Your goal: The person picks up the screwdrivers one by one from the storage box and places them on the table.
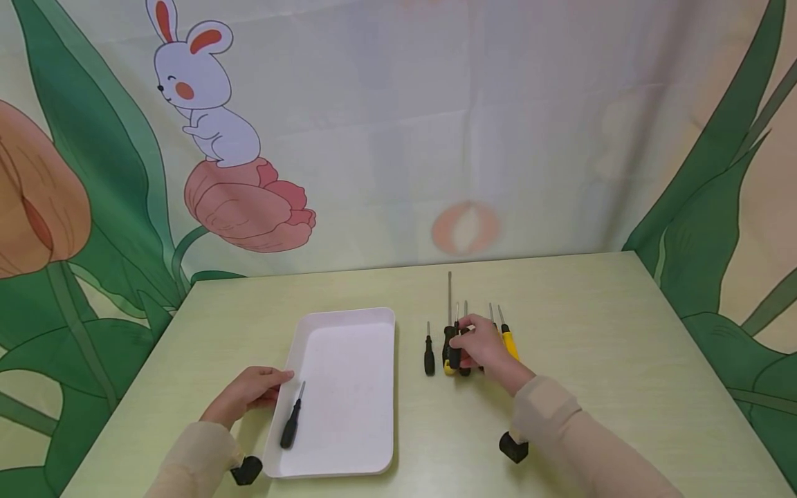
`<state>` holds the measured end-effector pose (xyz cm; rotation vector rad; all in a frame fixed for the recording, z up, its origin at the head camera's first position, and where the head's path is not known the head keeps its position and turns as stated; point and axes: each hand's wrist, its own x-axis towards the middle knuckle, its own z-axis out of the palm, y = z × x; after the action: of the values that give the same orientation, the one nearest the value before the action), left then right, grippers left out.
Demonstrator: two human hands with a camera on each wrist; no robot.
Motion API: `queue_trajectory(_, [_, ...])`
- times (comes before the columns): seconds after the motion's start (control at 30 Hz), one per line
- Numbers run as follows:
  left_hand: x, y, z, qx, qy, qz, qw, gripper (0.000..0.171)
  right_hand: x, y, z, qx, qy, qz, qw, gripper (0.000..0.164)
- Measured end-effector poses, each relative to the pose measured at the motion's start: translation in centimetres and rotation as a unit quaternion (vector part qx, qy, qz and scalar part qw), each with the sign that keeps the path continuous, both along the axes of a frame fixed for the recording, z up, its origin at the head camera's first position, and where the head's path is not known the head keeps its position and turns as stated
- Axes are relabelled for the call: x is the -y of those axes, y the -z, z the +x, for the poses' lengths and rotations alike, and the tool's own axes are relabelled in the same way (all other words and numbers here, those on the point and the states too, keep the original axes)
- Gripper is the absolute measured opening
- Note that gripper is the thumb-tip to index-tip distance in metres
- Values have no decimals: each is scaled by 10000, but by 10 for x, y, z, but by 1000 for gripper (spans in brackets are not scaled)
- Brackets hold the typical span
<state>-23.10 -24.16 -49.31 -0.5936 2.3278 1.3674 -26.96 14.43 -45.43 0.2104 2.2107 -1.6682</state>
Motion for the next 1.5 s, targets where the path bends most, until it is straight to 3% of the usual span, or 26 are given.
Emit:
queue_trajectory(0.4, [2,3,-1,-18,4,15,10000,26,-21,-5,-8,49,-18,126,9999,46])
queue_trajectory(1.1, [2,2,-1,-43,15,62,10000,24,-57,-7,-22,-8,295,351,9989,47])
queue_trajectory(1.5, [1,1,1,-91,29,33,9999,25,-75,2,-26,-47,451,435,9980,47])
